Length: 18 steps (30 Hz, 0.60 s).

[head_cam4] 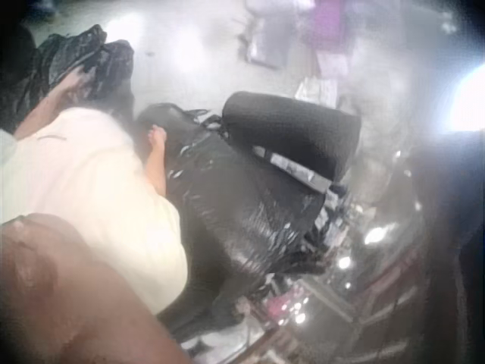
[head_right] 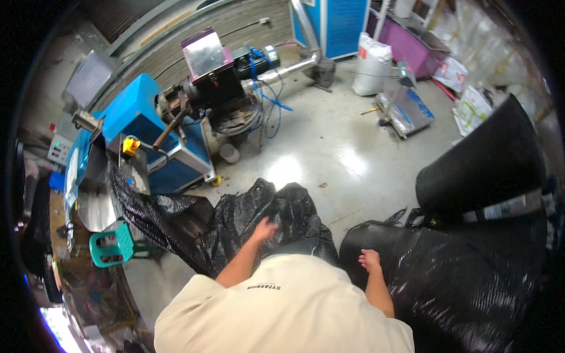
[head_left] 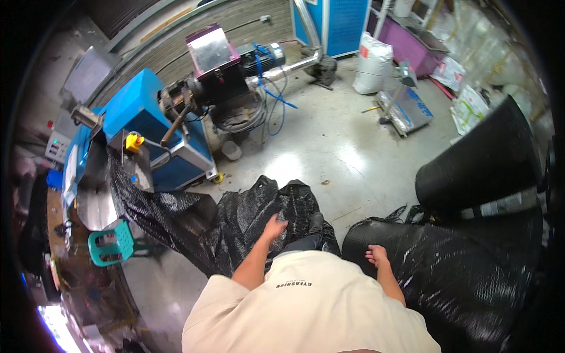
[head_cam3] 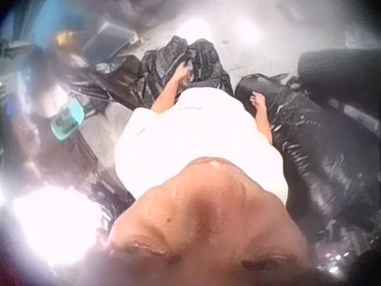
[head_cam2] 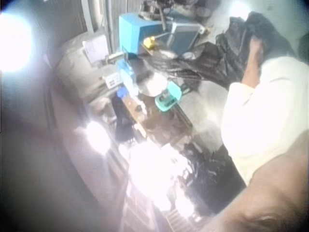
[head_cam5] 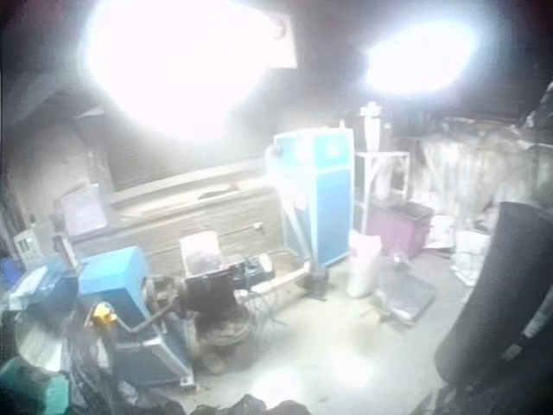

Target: The person records data on a clipboard using a calculator and pen, then pours a white granular substance from a container into a blue industrial machine. The person also adjusts a purple component on the machine and moves a black mesh bag.

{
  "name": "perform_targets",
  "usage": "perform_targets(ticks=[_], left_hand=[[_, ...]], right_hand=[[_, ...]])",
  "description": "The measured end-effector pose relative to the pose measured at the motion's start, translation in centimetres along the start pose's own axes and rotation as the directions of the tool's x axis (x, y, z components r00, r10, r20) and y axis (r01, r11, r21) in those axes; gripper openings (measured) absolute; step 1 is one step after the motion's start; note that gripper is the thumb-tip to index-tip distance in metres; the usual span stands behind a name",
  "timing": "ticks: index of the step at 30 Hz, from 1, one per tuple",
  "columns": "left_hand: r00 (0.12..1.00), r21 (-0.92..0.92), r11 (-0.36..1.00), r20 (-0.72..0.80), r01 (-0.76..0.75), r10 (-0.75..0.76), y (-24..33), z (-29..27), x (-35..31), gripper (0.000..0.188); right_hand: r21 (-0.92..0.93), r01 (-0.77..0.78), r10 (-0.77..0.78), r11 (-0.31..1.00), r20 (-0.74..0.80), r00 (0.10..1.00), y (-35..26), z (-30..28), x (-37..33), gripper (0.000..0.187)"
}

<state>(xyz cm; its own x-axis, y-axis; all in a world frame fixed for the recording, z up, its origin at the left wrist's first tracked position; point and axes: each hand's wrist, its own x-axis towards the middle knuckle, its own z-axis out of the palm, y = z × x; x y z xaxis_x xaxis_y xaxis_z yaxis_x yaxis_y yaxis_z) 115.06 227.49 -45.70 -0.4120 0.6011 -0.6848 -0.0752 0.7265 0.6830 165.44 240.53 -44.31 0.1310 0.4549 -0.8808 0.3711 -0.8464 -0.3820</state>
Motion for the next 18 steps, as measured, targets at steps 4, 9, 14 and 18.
perform_targets(ticks=[4,9,14,18], left_hand=[[0.988,-0.161,0.976,-0.083,-0.145,0.133,16.1,-1.2,3.4,0.082],[0.976,-0.233,0.956,-0.159,-0.181,0.146,23.1,-0.8,8.5,0.078],[0.985,-0.295,0.956,-0.164,-0.002,-0.048,20.0,4.3,13.2,0.068],[1.0,0.483,0.876,-0.005,0.0,0.003,5.5,5.9,14.9,0.056]], right_hand=[[0.119,-0.021,0.021,0.993,0.0,1.0,-5.0,-1.3,3.5,0.026],[-0.079,0.048,-0.034,0.996,0.173,0.984,-6.6,-2.5,13.9,0.023],[-0.468,0.317,-0.21,0.825,0.268,0.94,-16.1,-2.5,22.0,0.025],[-0.443,0.301,-0.187,0.844,0.283,0.941,-29.4,-2.0,24.2,0.029]])
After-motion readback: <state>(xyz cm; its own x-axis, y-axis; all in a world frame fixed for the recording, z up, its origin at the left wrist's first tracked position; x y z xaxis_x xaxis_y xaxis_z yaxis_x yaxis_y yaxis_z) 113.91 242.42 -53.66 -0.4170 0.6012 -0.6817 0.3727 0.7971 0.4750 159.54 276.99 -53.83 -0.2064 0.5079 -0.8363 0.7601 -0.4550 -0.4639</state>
